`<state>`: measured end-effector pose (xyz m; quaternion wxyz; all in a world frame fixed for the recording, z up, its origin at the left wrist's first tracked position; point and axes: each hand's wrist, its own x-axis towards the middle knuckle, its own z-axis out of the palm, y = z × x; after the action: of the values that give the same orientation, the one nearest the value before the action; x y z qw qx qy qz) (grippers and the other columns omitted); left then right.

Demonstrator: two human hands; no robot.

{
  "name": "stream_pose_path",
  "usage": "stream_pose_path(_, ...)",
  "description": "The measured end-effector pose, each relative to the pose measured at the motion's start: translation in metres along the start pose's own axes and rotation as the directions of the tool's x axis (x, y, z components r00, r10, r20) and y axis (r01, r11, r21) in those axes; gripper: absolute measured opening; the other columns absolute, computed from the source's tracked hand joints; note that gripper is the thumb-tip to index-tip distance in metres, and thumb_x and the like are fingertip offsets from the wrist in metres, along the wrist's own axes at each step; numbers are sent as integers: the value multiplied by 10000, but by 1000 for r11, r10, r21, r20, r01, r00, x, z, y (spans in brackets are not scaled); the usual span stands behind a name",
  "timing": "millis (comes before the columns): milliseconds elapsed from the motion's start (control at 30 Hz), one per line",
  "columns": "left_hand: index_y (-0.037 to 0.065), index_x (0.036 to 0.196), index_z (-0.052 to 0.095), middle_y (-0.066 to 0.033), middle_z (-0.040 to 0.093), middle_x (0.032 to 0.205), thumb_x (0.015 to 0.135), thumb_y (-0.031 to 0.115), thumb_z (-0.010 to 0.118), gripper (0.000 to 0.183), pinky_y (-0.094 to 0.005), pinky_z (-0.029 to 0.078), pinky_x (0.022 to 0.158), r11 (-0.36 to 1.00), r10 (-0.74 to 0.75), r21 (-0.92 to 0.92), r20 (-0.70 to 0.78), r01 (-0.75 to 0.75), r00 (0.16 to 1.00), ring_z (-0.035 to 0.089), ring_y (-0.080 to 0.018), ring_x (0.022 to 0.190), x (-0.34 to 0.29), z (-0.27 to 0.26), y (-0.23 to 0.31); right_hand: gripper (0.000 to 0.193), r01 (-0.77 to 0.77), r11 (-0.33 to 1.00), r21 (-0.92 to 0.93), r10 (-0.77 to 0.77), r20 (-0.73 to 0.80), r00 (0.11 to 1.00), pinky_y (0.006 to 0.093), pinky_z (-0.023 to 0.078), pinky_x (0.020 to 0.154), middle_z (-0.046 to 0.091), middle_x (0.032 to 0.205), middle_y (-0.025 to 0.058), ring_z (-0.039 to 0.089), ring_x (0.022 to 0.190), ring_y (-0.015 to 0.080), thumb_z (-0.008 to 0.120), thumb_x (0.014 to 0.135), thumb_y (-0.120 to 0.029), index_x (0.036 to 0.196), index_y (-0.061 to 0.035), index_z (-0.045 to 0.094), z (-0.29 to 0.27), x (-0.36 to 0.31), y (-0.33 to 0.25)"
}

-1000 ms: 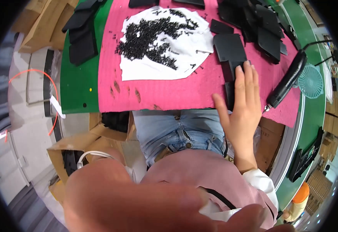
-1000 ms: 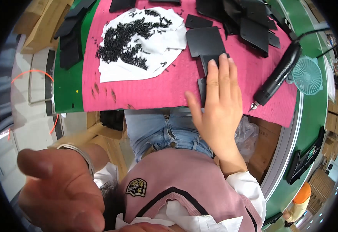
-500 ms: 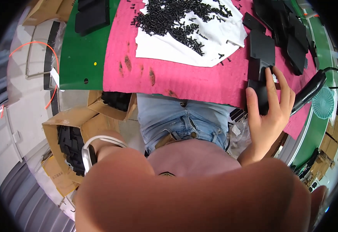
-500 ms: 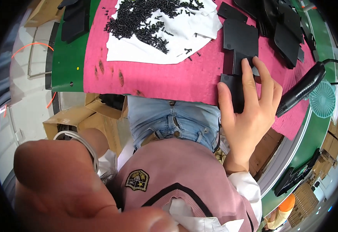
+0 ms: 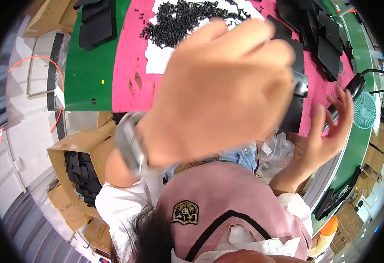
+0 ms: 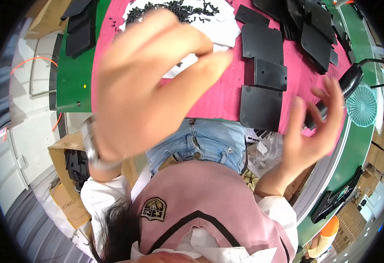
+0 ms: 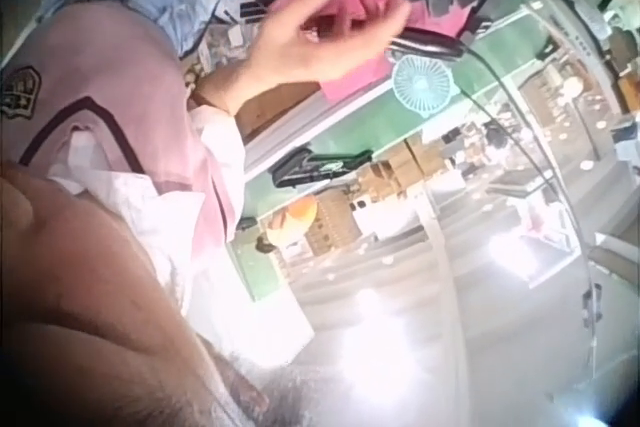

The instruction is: Assemble plastic components by attaching small parts using an electric screwdriver.

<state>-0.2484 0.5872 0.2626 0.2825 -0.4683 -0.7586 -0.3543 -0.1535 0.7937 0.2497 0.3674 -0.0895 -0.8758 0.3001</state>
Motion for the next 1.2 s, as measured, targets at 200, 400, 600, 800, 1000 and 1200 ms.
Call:
stream_pose_path(200,20,825,638,-45,534,757,642,68,721,206,-303,386,574,986,-154,95,193,138,969,504,-202,680,-33,29,-16,437,-102,990,-95,81,-197,977,317,493,785,617,1100,119,595,943,168,640,808,-41,1231,-26,531,-29,16,19)
stream_pose_path(400,35,786,624,-42,499,761,666,88,729,167,-318,386,650,960,-280,9,131,281,951,494,-199,719,-36,28,-16,406,-114,981,-159,78,-218,973,305,491,769,632,1080,102,601,919,155,656,811,-74,1203,-33,558,-45,21,43)
stream_pose_path(600,66,753,615,-30,503,754,691,102,699,110,-340,360,677,967,-241,141,249,211,938,496,-193,727,-23,19,-10,451,-143,919,-368,83,-174,981,289,485,685,634,942,99,606,806,149,693,811,-173,1208,-13,547,-50,40,67)
stream_pose_path(800,33,748,542,-78,497,735,698,2,661,133,-358,366,694,957,-273,171,261,233,926,511,-260,735,-20,22,-4,643,-232,842,-487,208,-104,973,325,459,604,579,696,95,586,604,211,706,760,-430,1185,29,556,-34,70,83)
stream_pose_path(1000,23,792,495,-105,521,768,743,-21,603,126,-384,391,683,960,-278,62,181,272,943,514,-289,732,-23,24,-9,573,-262,842,-471,341,90,936,328,458,574,558,584,92,589,562,192,756,660,-423,970,40,619,-31,79,78)
stream_pose_path(1200,-16,814,536,-82,623,847,798,-59,605,82,-275,481,690,607,-611,-547,142,576,779,601,-144,745,-14,26,-3,399,-520,638,567,367,370,854,263,437,533,583,691,69,542,557,133,605,800,-204,1126,19,547,-38,84,67)
